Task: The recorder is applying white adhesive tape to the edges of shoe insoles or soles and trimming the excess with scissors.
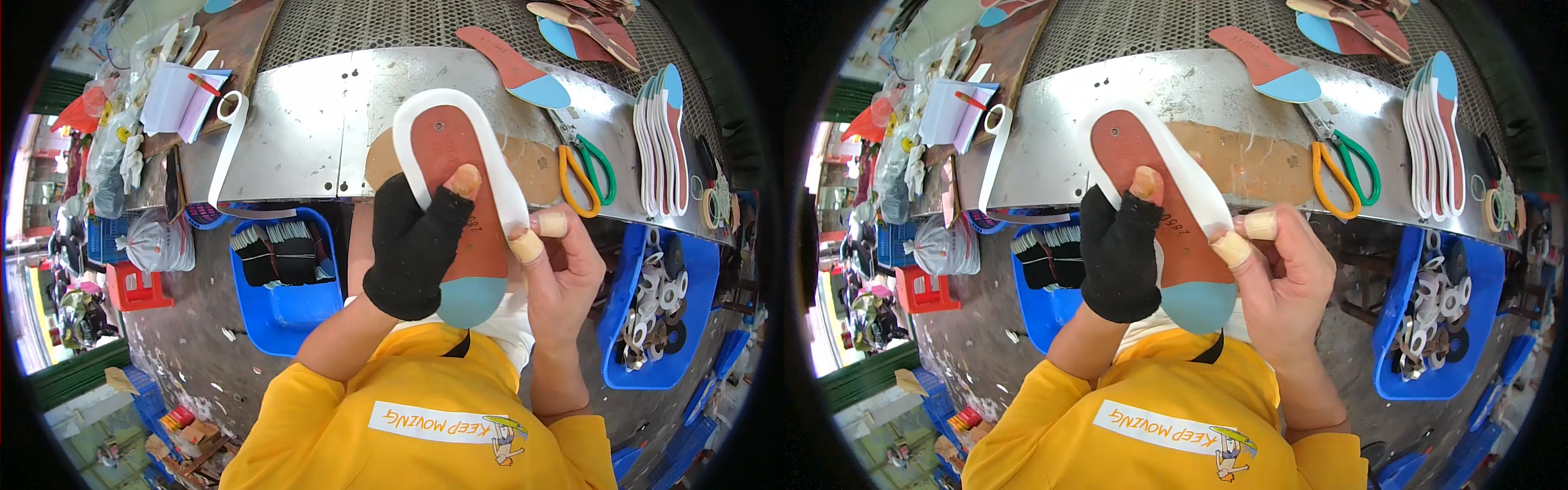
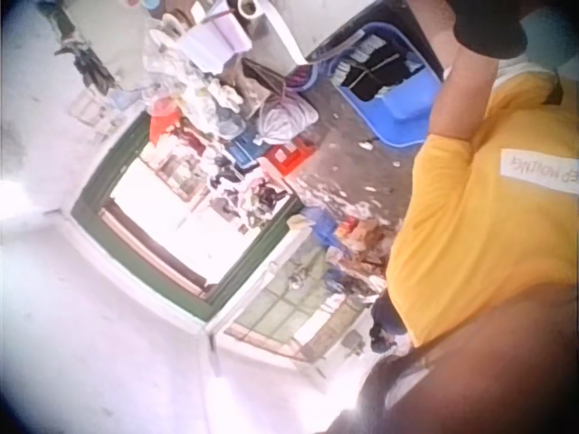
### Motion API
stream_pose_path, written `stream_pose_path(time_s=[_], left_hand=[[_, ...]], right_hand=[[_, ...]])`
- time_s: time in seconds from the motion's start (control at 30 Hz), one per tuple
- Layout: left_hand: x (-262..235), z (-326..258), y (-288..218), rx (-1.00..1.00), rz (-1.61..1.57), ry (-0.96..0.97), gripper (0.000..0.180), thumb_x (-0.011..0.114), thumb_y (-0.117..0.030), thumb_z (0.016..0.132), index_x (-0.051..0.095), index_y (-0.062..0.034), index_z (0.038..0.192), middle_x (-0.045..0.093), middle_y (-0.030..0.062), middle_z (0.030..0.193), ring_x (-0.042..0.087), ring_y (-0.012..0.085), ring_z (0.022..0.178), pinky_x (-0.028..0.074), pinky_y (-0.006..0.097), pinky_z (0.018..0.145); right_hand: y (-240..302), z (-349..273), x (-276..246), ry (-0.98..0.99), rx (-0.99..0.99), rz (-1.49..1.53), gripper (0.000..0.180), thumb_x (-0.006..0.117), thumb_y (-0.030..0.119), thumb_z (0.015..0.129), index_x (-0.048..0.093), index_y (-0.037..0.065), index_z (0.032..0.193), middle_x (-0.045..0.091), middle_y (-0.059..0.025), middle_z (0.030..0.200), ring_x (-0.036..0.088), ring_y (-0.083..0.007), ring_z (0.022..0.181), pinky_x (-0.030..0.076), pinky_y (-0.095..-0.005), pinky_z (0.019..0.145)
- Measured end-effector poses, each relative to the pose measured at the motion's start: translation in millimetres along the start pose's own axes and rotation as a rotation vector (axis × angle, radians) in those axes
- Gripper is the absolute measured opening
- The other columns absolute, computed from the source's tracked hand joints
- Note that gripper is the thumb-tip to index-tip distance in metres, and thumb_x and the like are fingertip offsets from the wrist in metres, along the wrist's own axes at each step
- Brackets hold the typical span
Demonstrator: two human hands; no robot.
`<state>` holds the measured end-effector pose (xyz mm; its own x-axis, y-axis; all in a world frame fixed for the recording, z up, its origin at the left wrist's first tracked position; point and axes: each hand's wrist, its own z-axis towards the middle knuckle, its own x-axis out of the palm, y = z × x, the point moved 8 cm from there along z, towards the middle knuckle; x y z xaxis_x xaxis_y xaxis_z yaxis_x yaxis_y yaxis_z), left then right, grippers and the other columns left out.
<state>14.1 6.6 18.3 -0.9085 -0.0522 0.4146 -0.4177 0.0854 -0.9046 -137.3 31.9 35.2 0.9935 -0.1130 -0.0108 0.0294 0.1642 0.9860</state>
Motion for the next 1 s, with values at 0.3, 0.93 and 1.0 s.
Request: stream_pose_path(time_s=[0.3,0.93,1.0], left_hand=[[8,6,-15,0.280,-0.026,-0.087,0.033,0.058,-0.015,0.095,0.058,0.0026,0.123,0.063,0.0024,0.112,0.052,0.0055,0.091,0.043,0.022,0.081],[-13,10,31,-0.146,-0.183,0.200,0.038,0.063,-0.034,0.091,0.056,-0.0015,0.109,0.066,0.0158,0.105,0.065,0.0200,0.095,0.053,0.033,0.083],[-16,13,32,-0.112,-0.193,0.159,0.036,0.063,-0.033,0.091,0.055,-0.0014,0.108,0.067,0.0148,0.100,0.066,0.0190,0.091,0.054,0.032,0.080]], right_hand=[[23,7,-2,-0.182,-0.359,-0.357,0.013,0.073,0.000,0.075,0.064,-0.002,0.084,0.058,-0.0075,0.080,0.054,-0.0157,0.061,0.043,-0.0257,0.054],[-55,24,5,0.219,0.479,0.268,0.012,0.058,0.014,0.094,0.058,0.003,0.096,0.059,-0.0005,0.074,0.047,0.0006,0.055,0.032,-0.0146,0.044],[-68,15,11,0.271,0.619,0.444,0.013,0.061,0.015,0.092,0.059,0.002,0.091,0.058,0.0010,0.071,0.046,-0.0002,0.054,0.032,-0.0157,0.044]])
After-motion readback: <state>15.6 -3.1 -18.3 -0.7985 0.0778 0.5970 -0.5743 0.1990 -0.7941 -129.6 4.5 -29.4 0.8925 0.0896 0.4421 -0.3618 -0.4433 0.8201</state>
